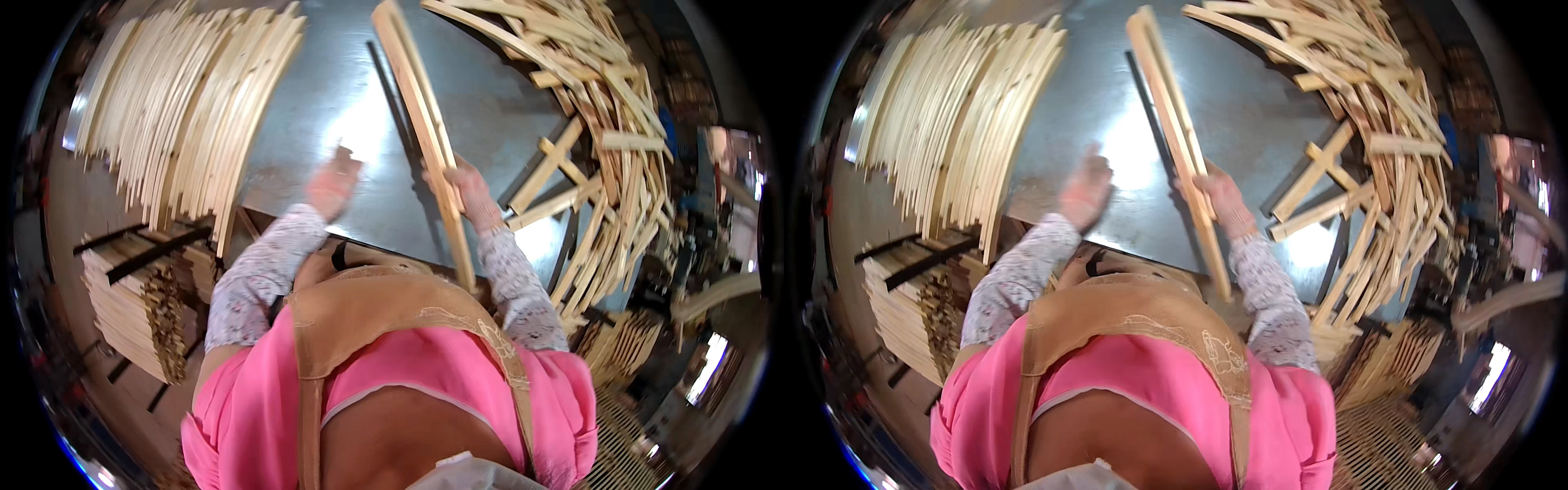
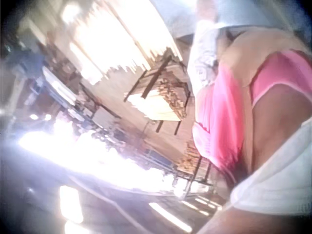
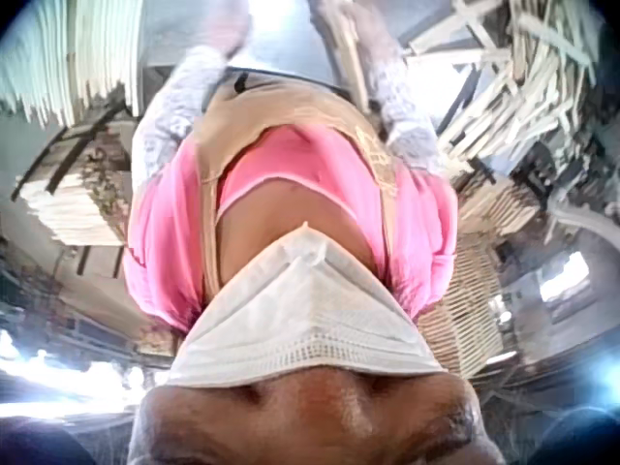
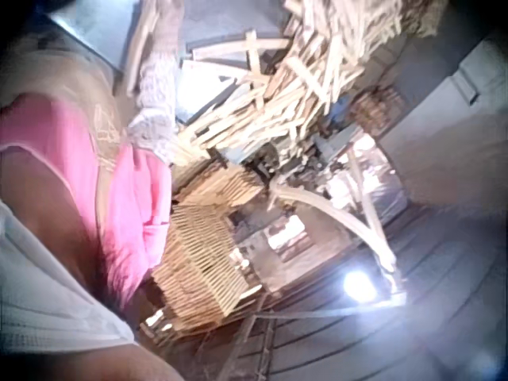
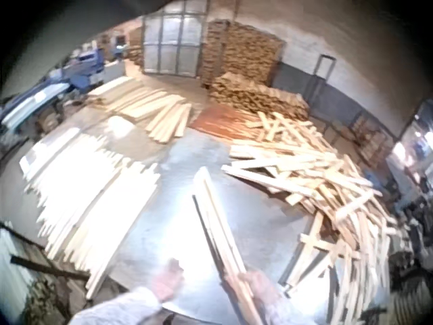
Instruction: The person sorts thin wooden strips on a metal table, picking them up from a pile and arranging them into neat stacks. The worker repeatedly handles the strips, aligning them and moving them between piles.
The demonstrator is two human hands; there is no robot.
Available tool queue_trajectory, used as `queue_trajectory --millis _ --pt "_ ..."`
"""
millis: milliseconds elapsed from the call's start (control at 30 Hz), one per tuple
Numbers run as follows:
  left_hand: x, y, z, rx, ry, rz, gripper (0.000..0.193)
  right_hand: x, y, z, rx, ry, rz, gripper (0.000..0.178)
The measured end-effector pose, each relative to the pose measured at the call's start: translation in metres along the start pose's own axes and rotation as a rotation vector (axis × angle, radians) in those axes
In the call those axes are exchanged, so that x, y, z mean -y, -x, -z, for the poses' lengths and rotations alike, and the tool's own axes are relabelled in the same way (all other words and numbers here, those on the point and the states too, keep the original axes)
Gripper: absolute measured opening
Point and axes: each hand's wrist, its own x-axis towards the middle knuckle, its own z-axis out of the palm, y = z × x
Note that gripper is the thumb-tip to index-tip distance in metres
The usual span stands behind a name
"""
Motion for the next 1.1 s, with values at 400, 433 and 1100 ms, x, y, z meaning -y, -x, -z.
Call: queue_trajectory --millis 400,433,1100 --pt "0.013 0.028 0.095 -0.267 -0.532 0.222 0.054 -0.001 -0.097 -0.189 0.19 1.253 0.124 0.041" --pt "0.037 0.039 0.101 -0.411 -0.677 0.102 0.055 -0.011 -0.092 -0.213 0.479 1.518 0.335 0.038" --pt "-0.037 -0.103 -0.007 -0.066 -0.183 -0.074 0.056 0.14 -0.254 0.269 -0.627 1.709 0.093 0.038"
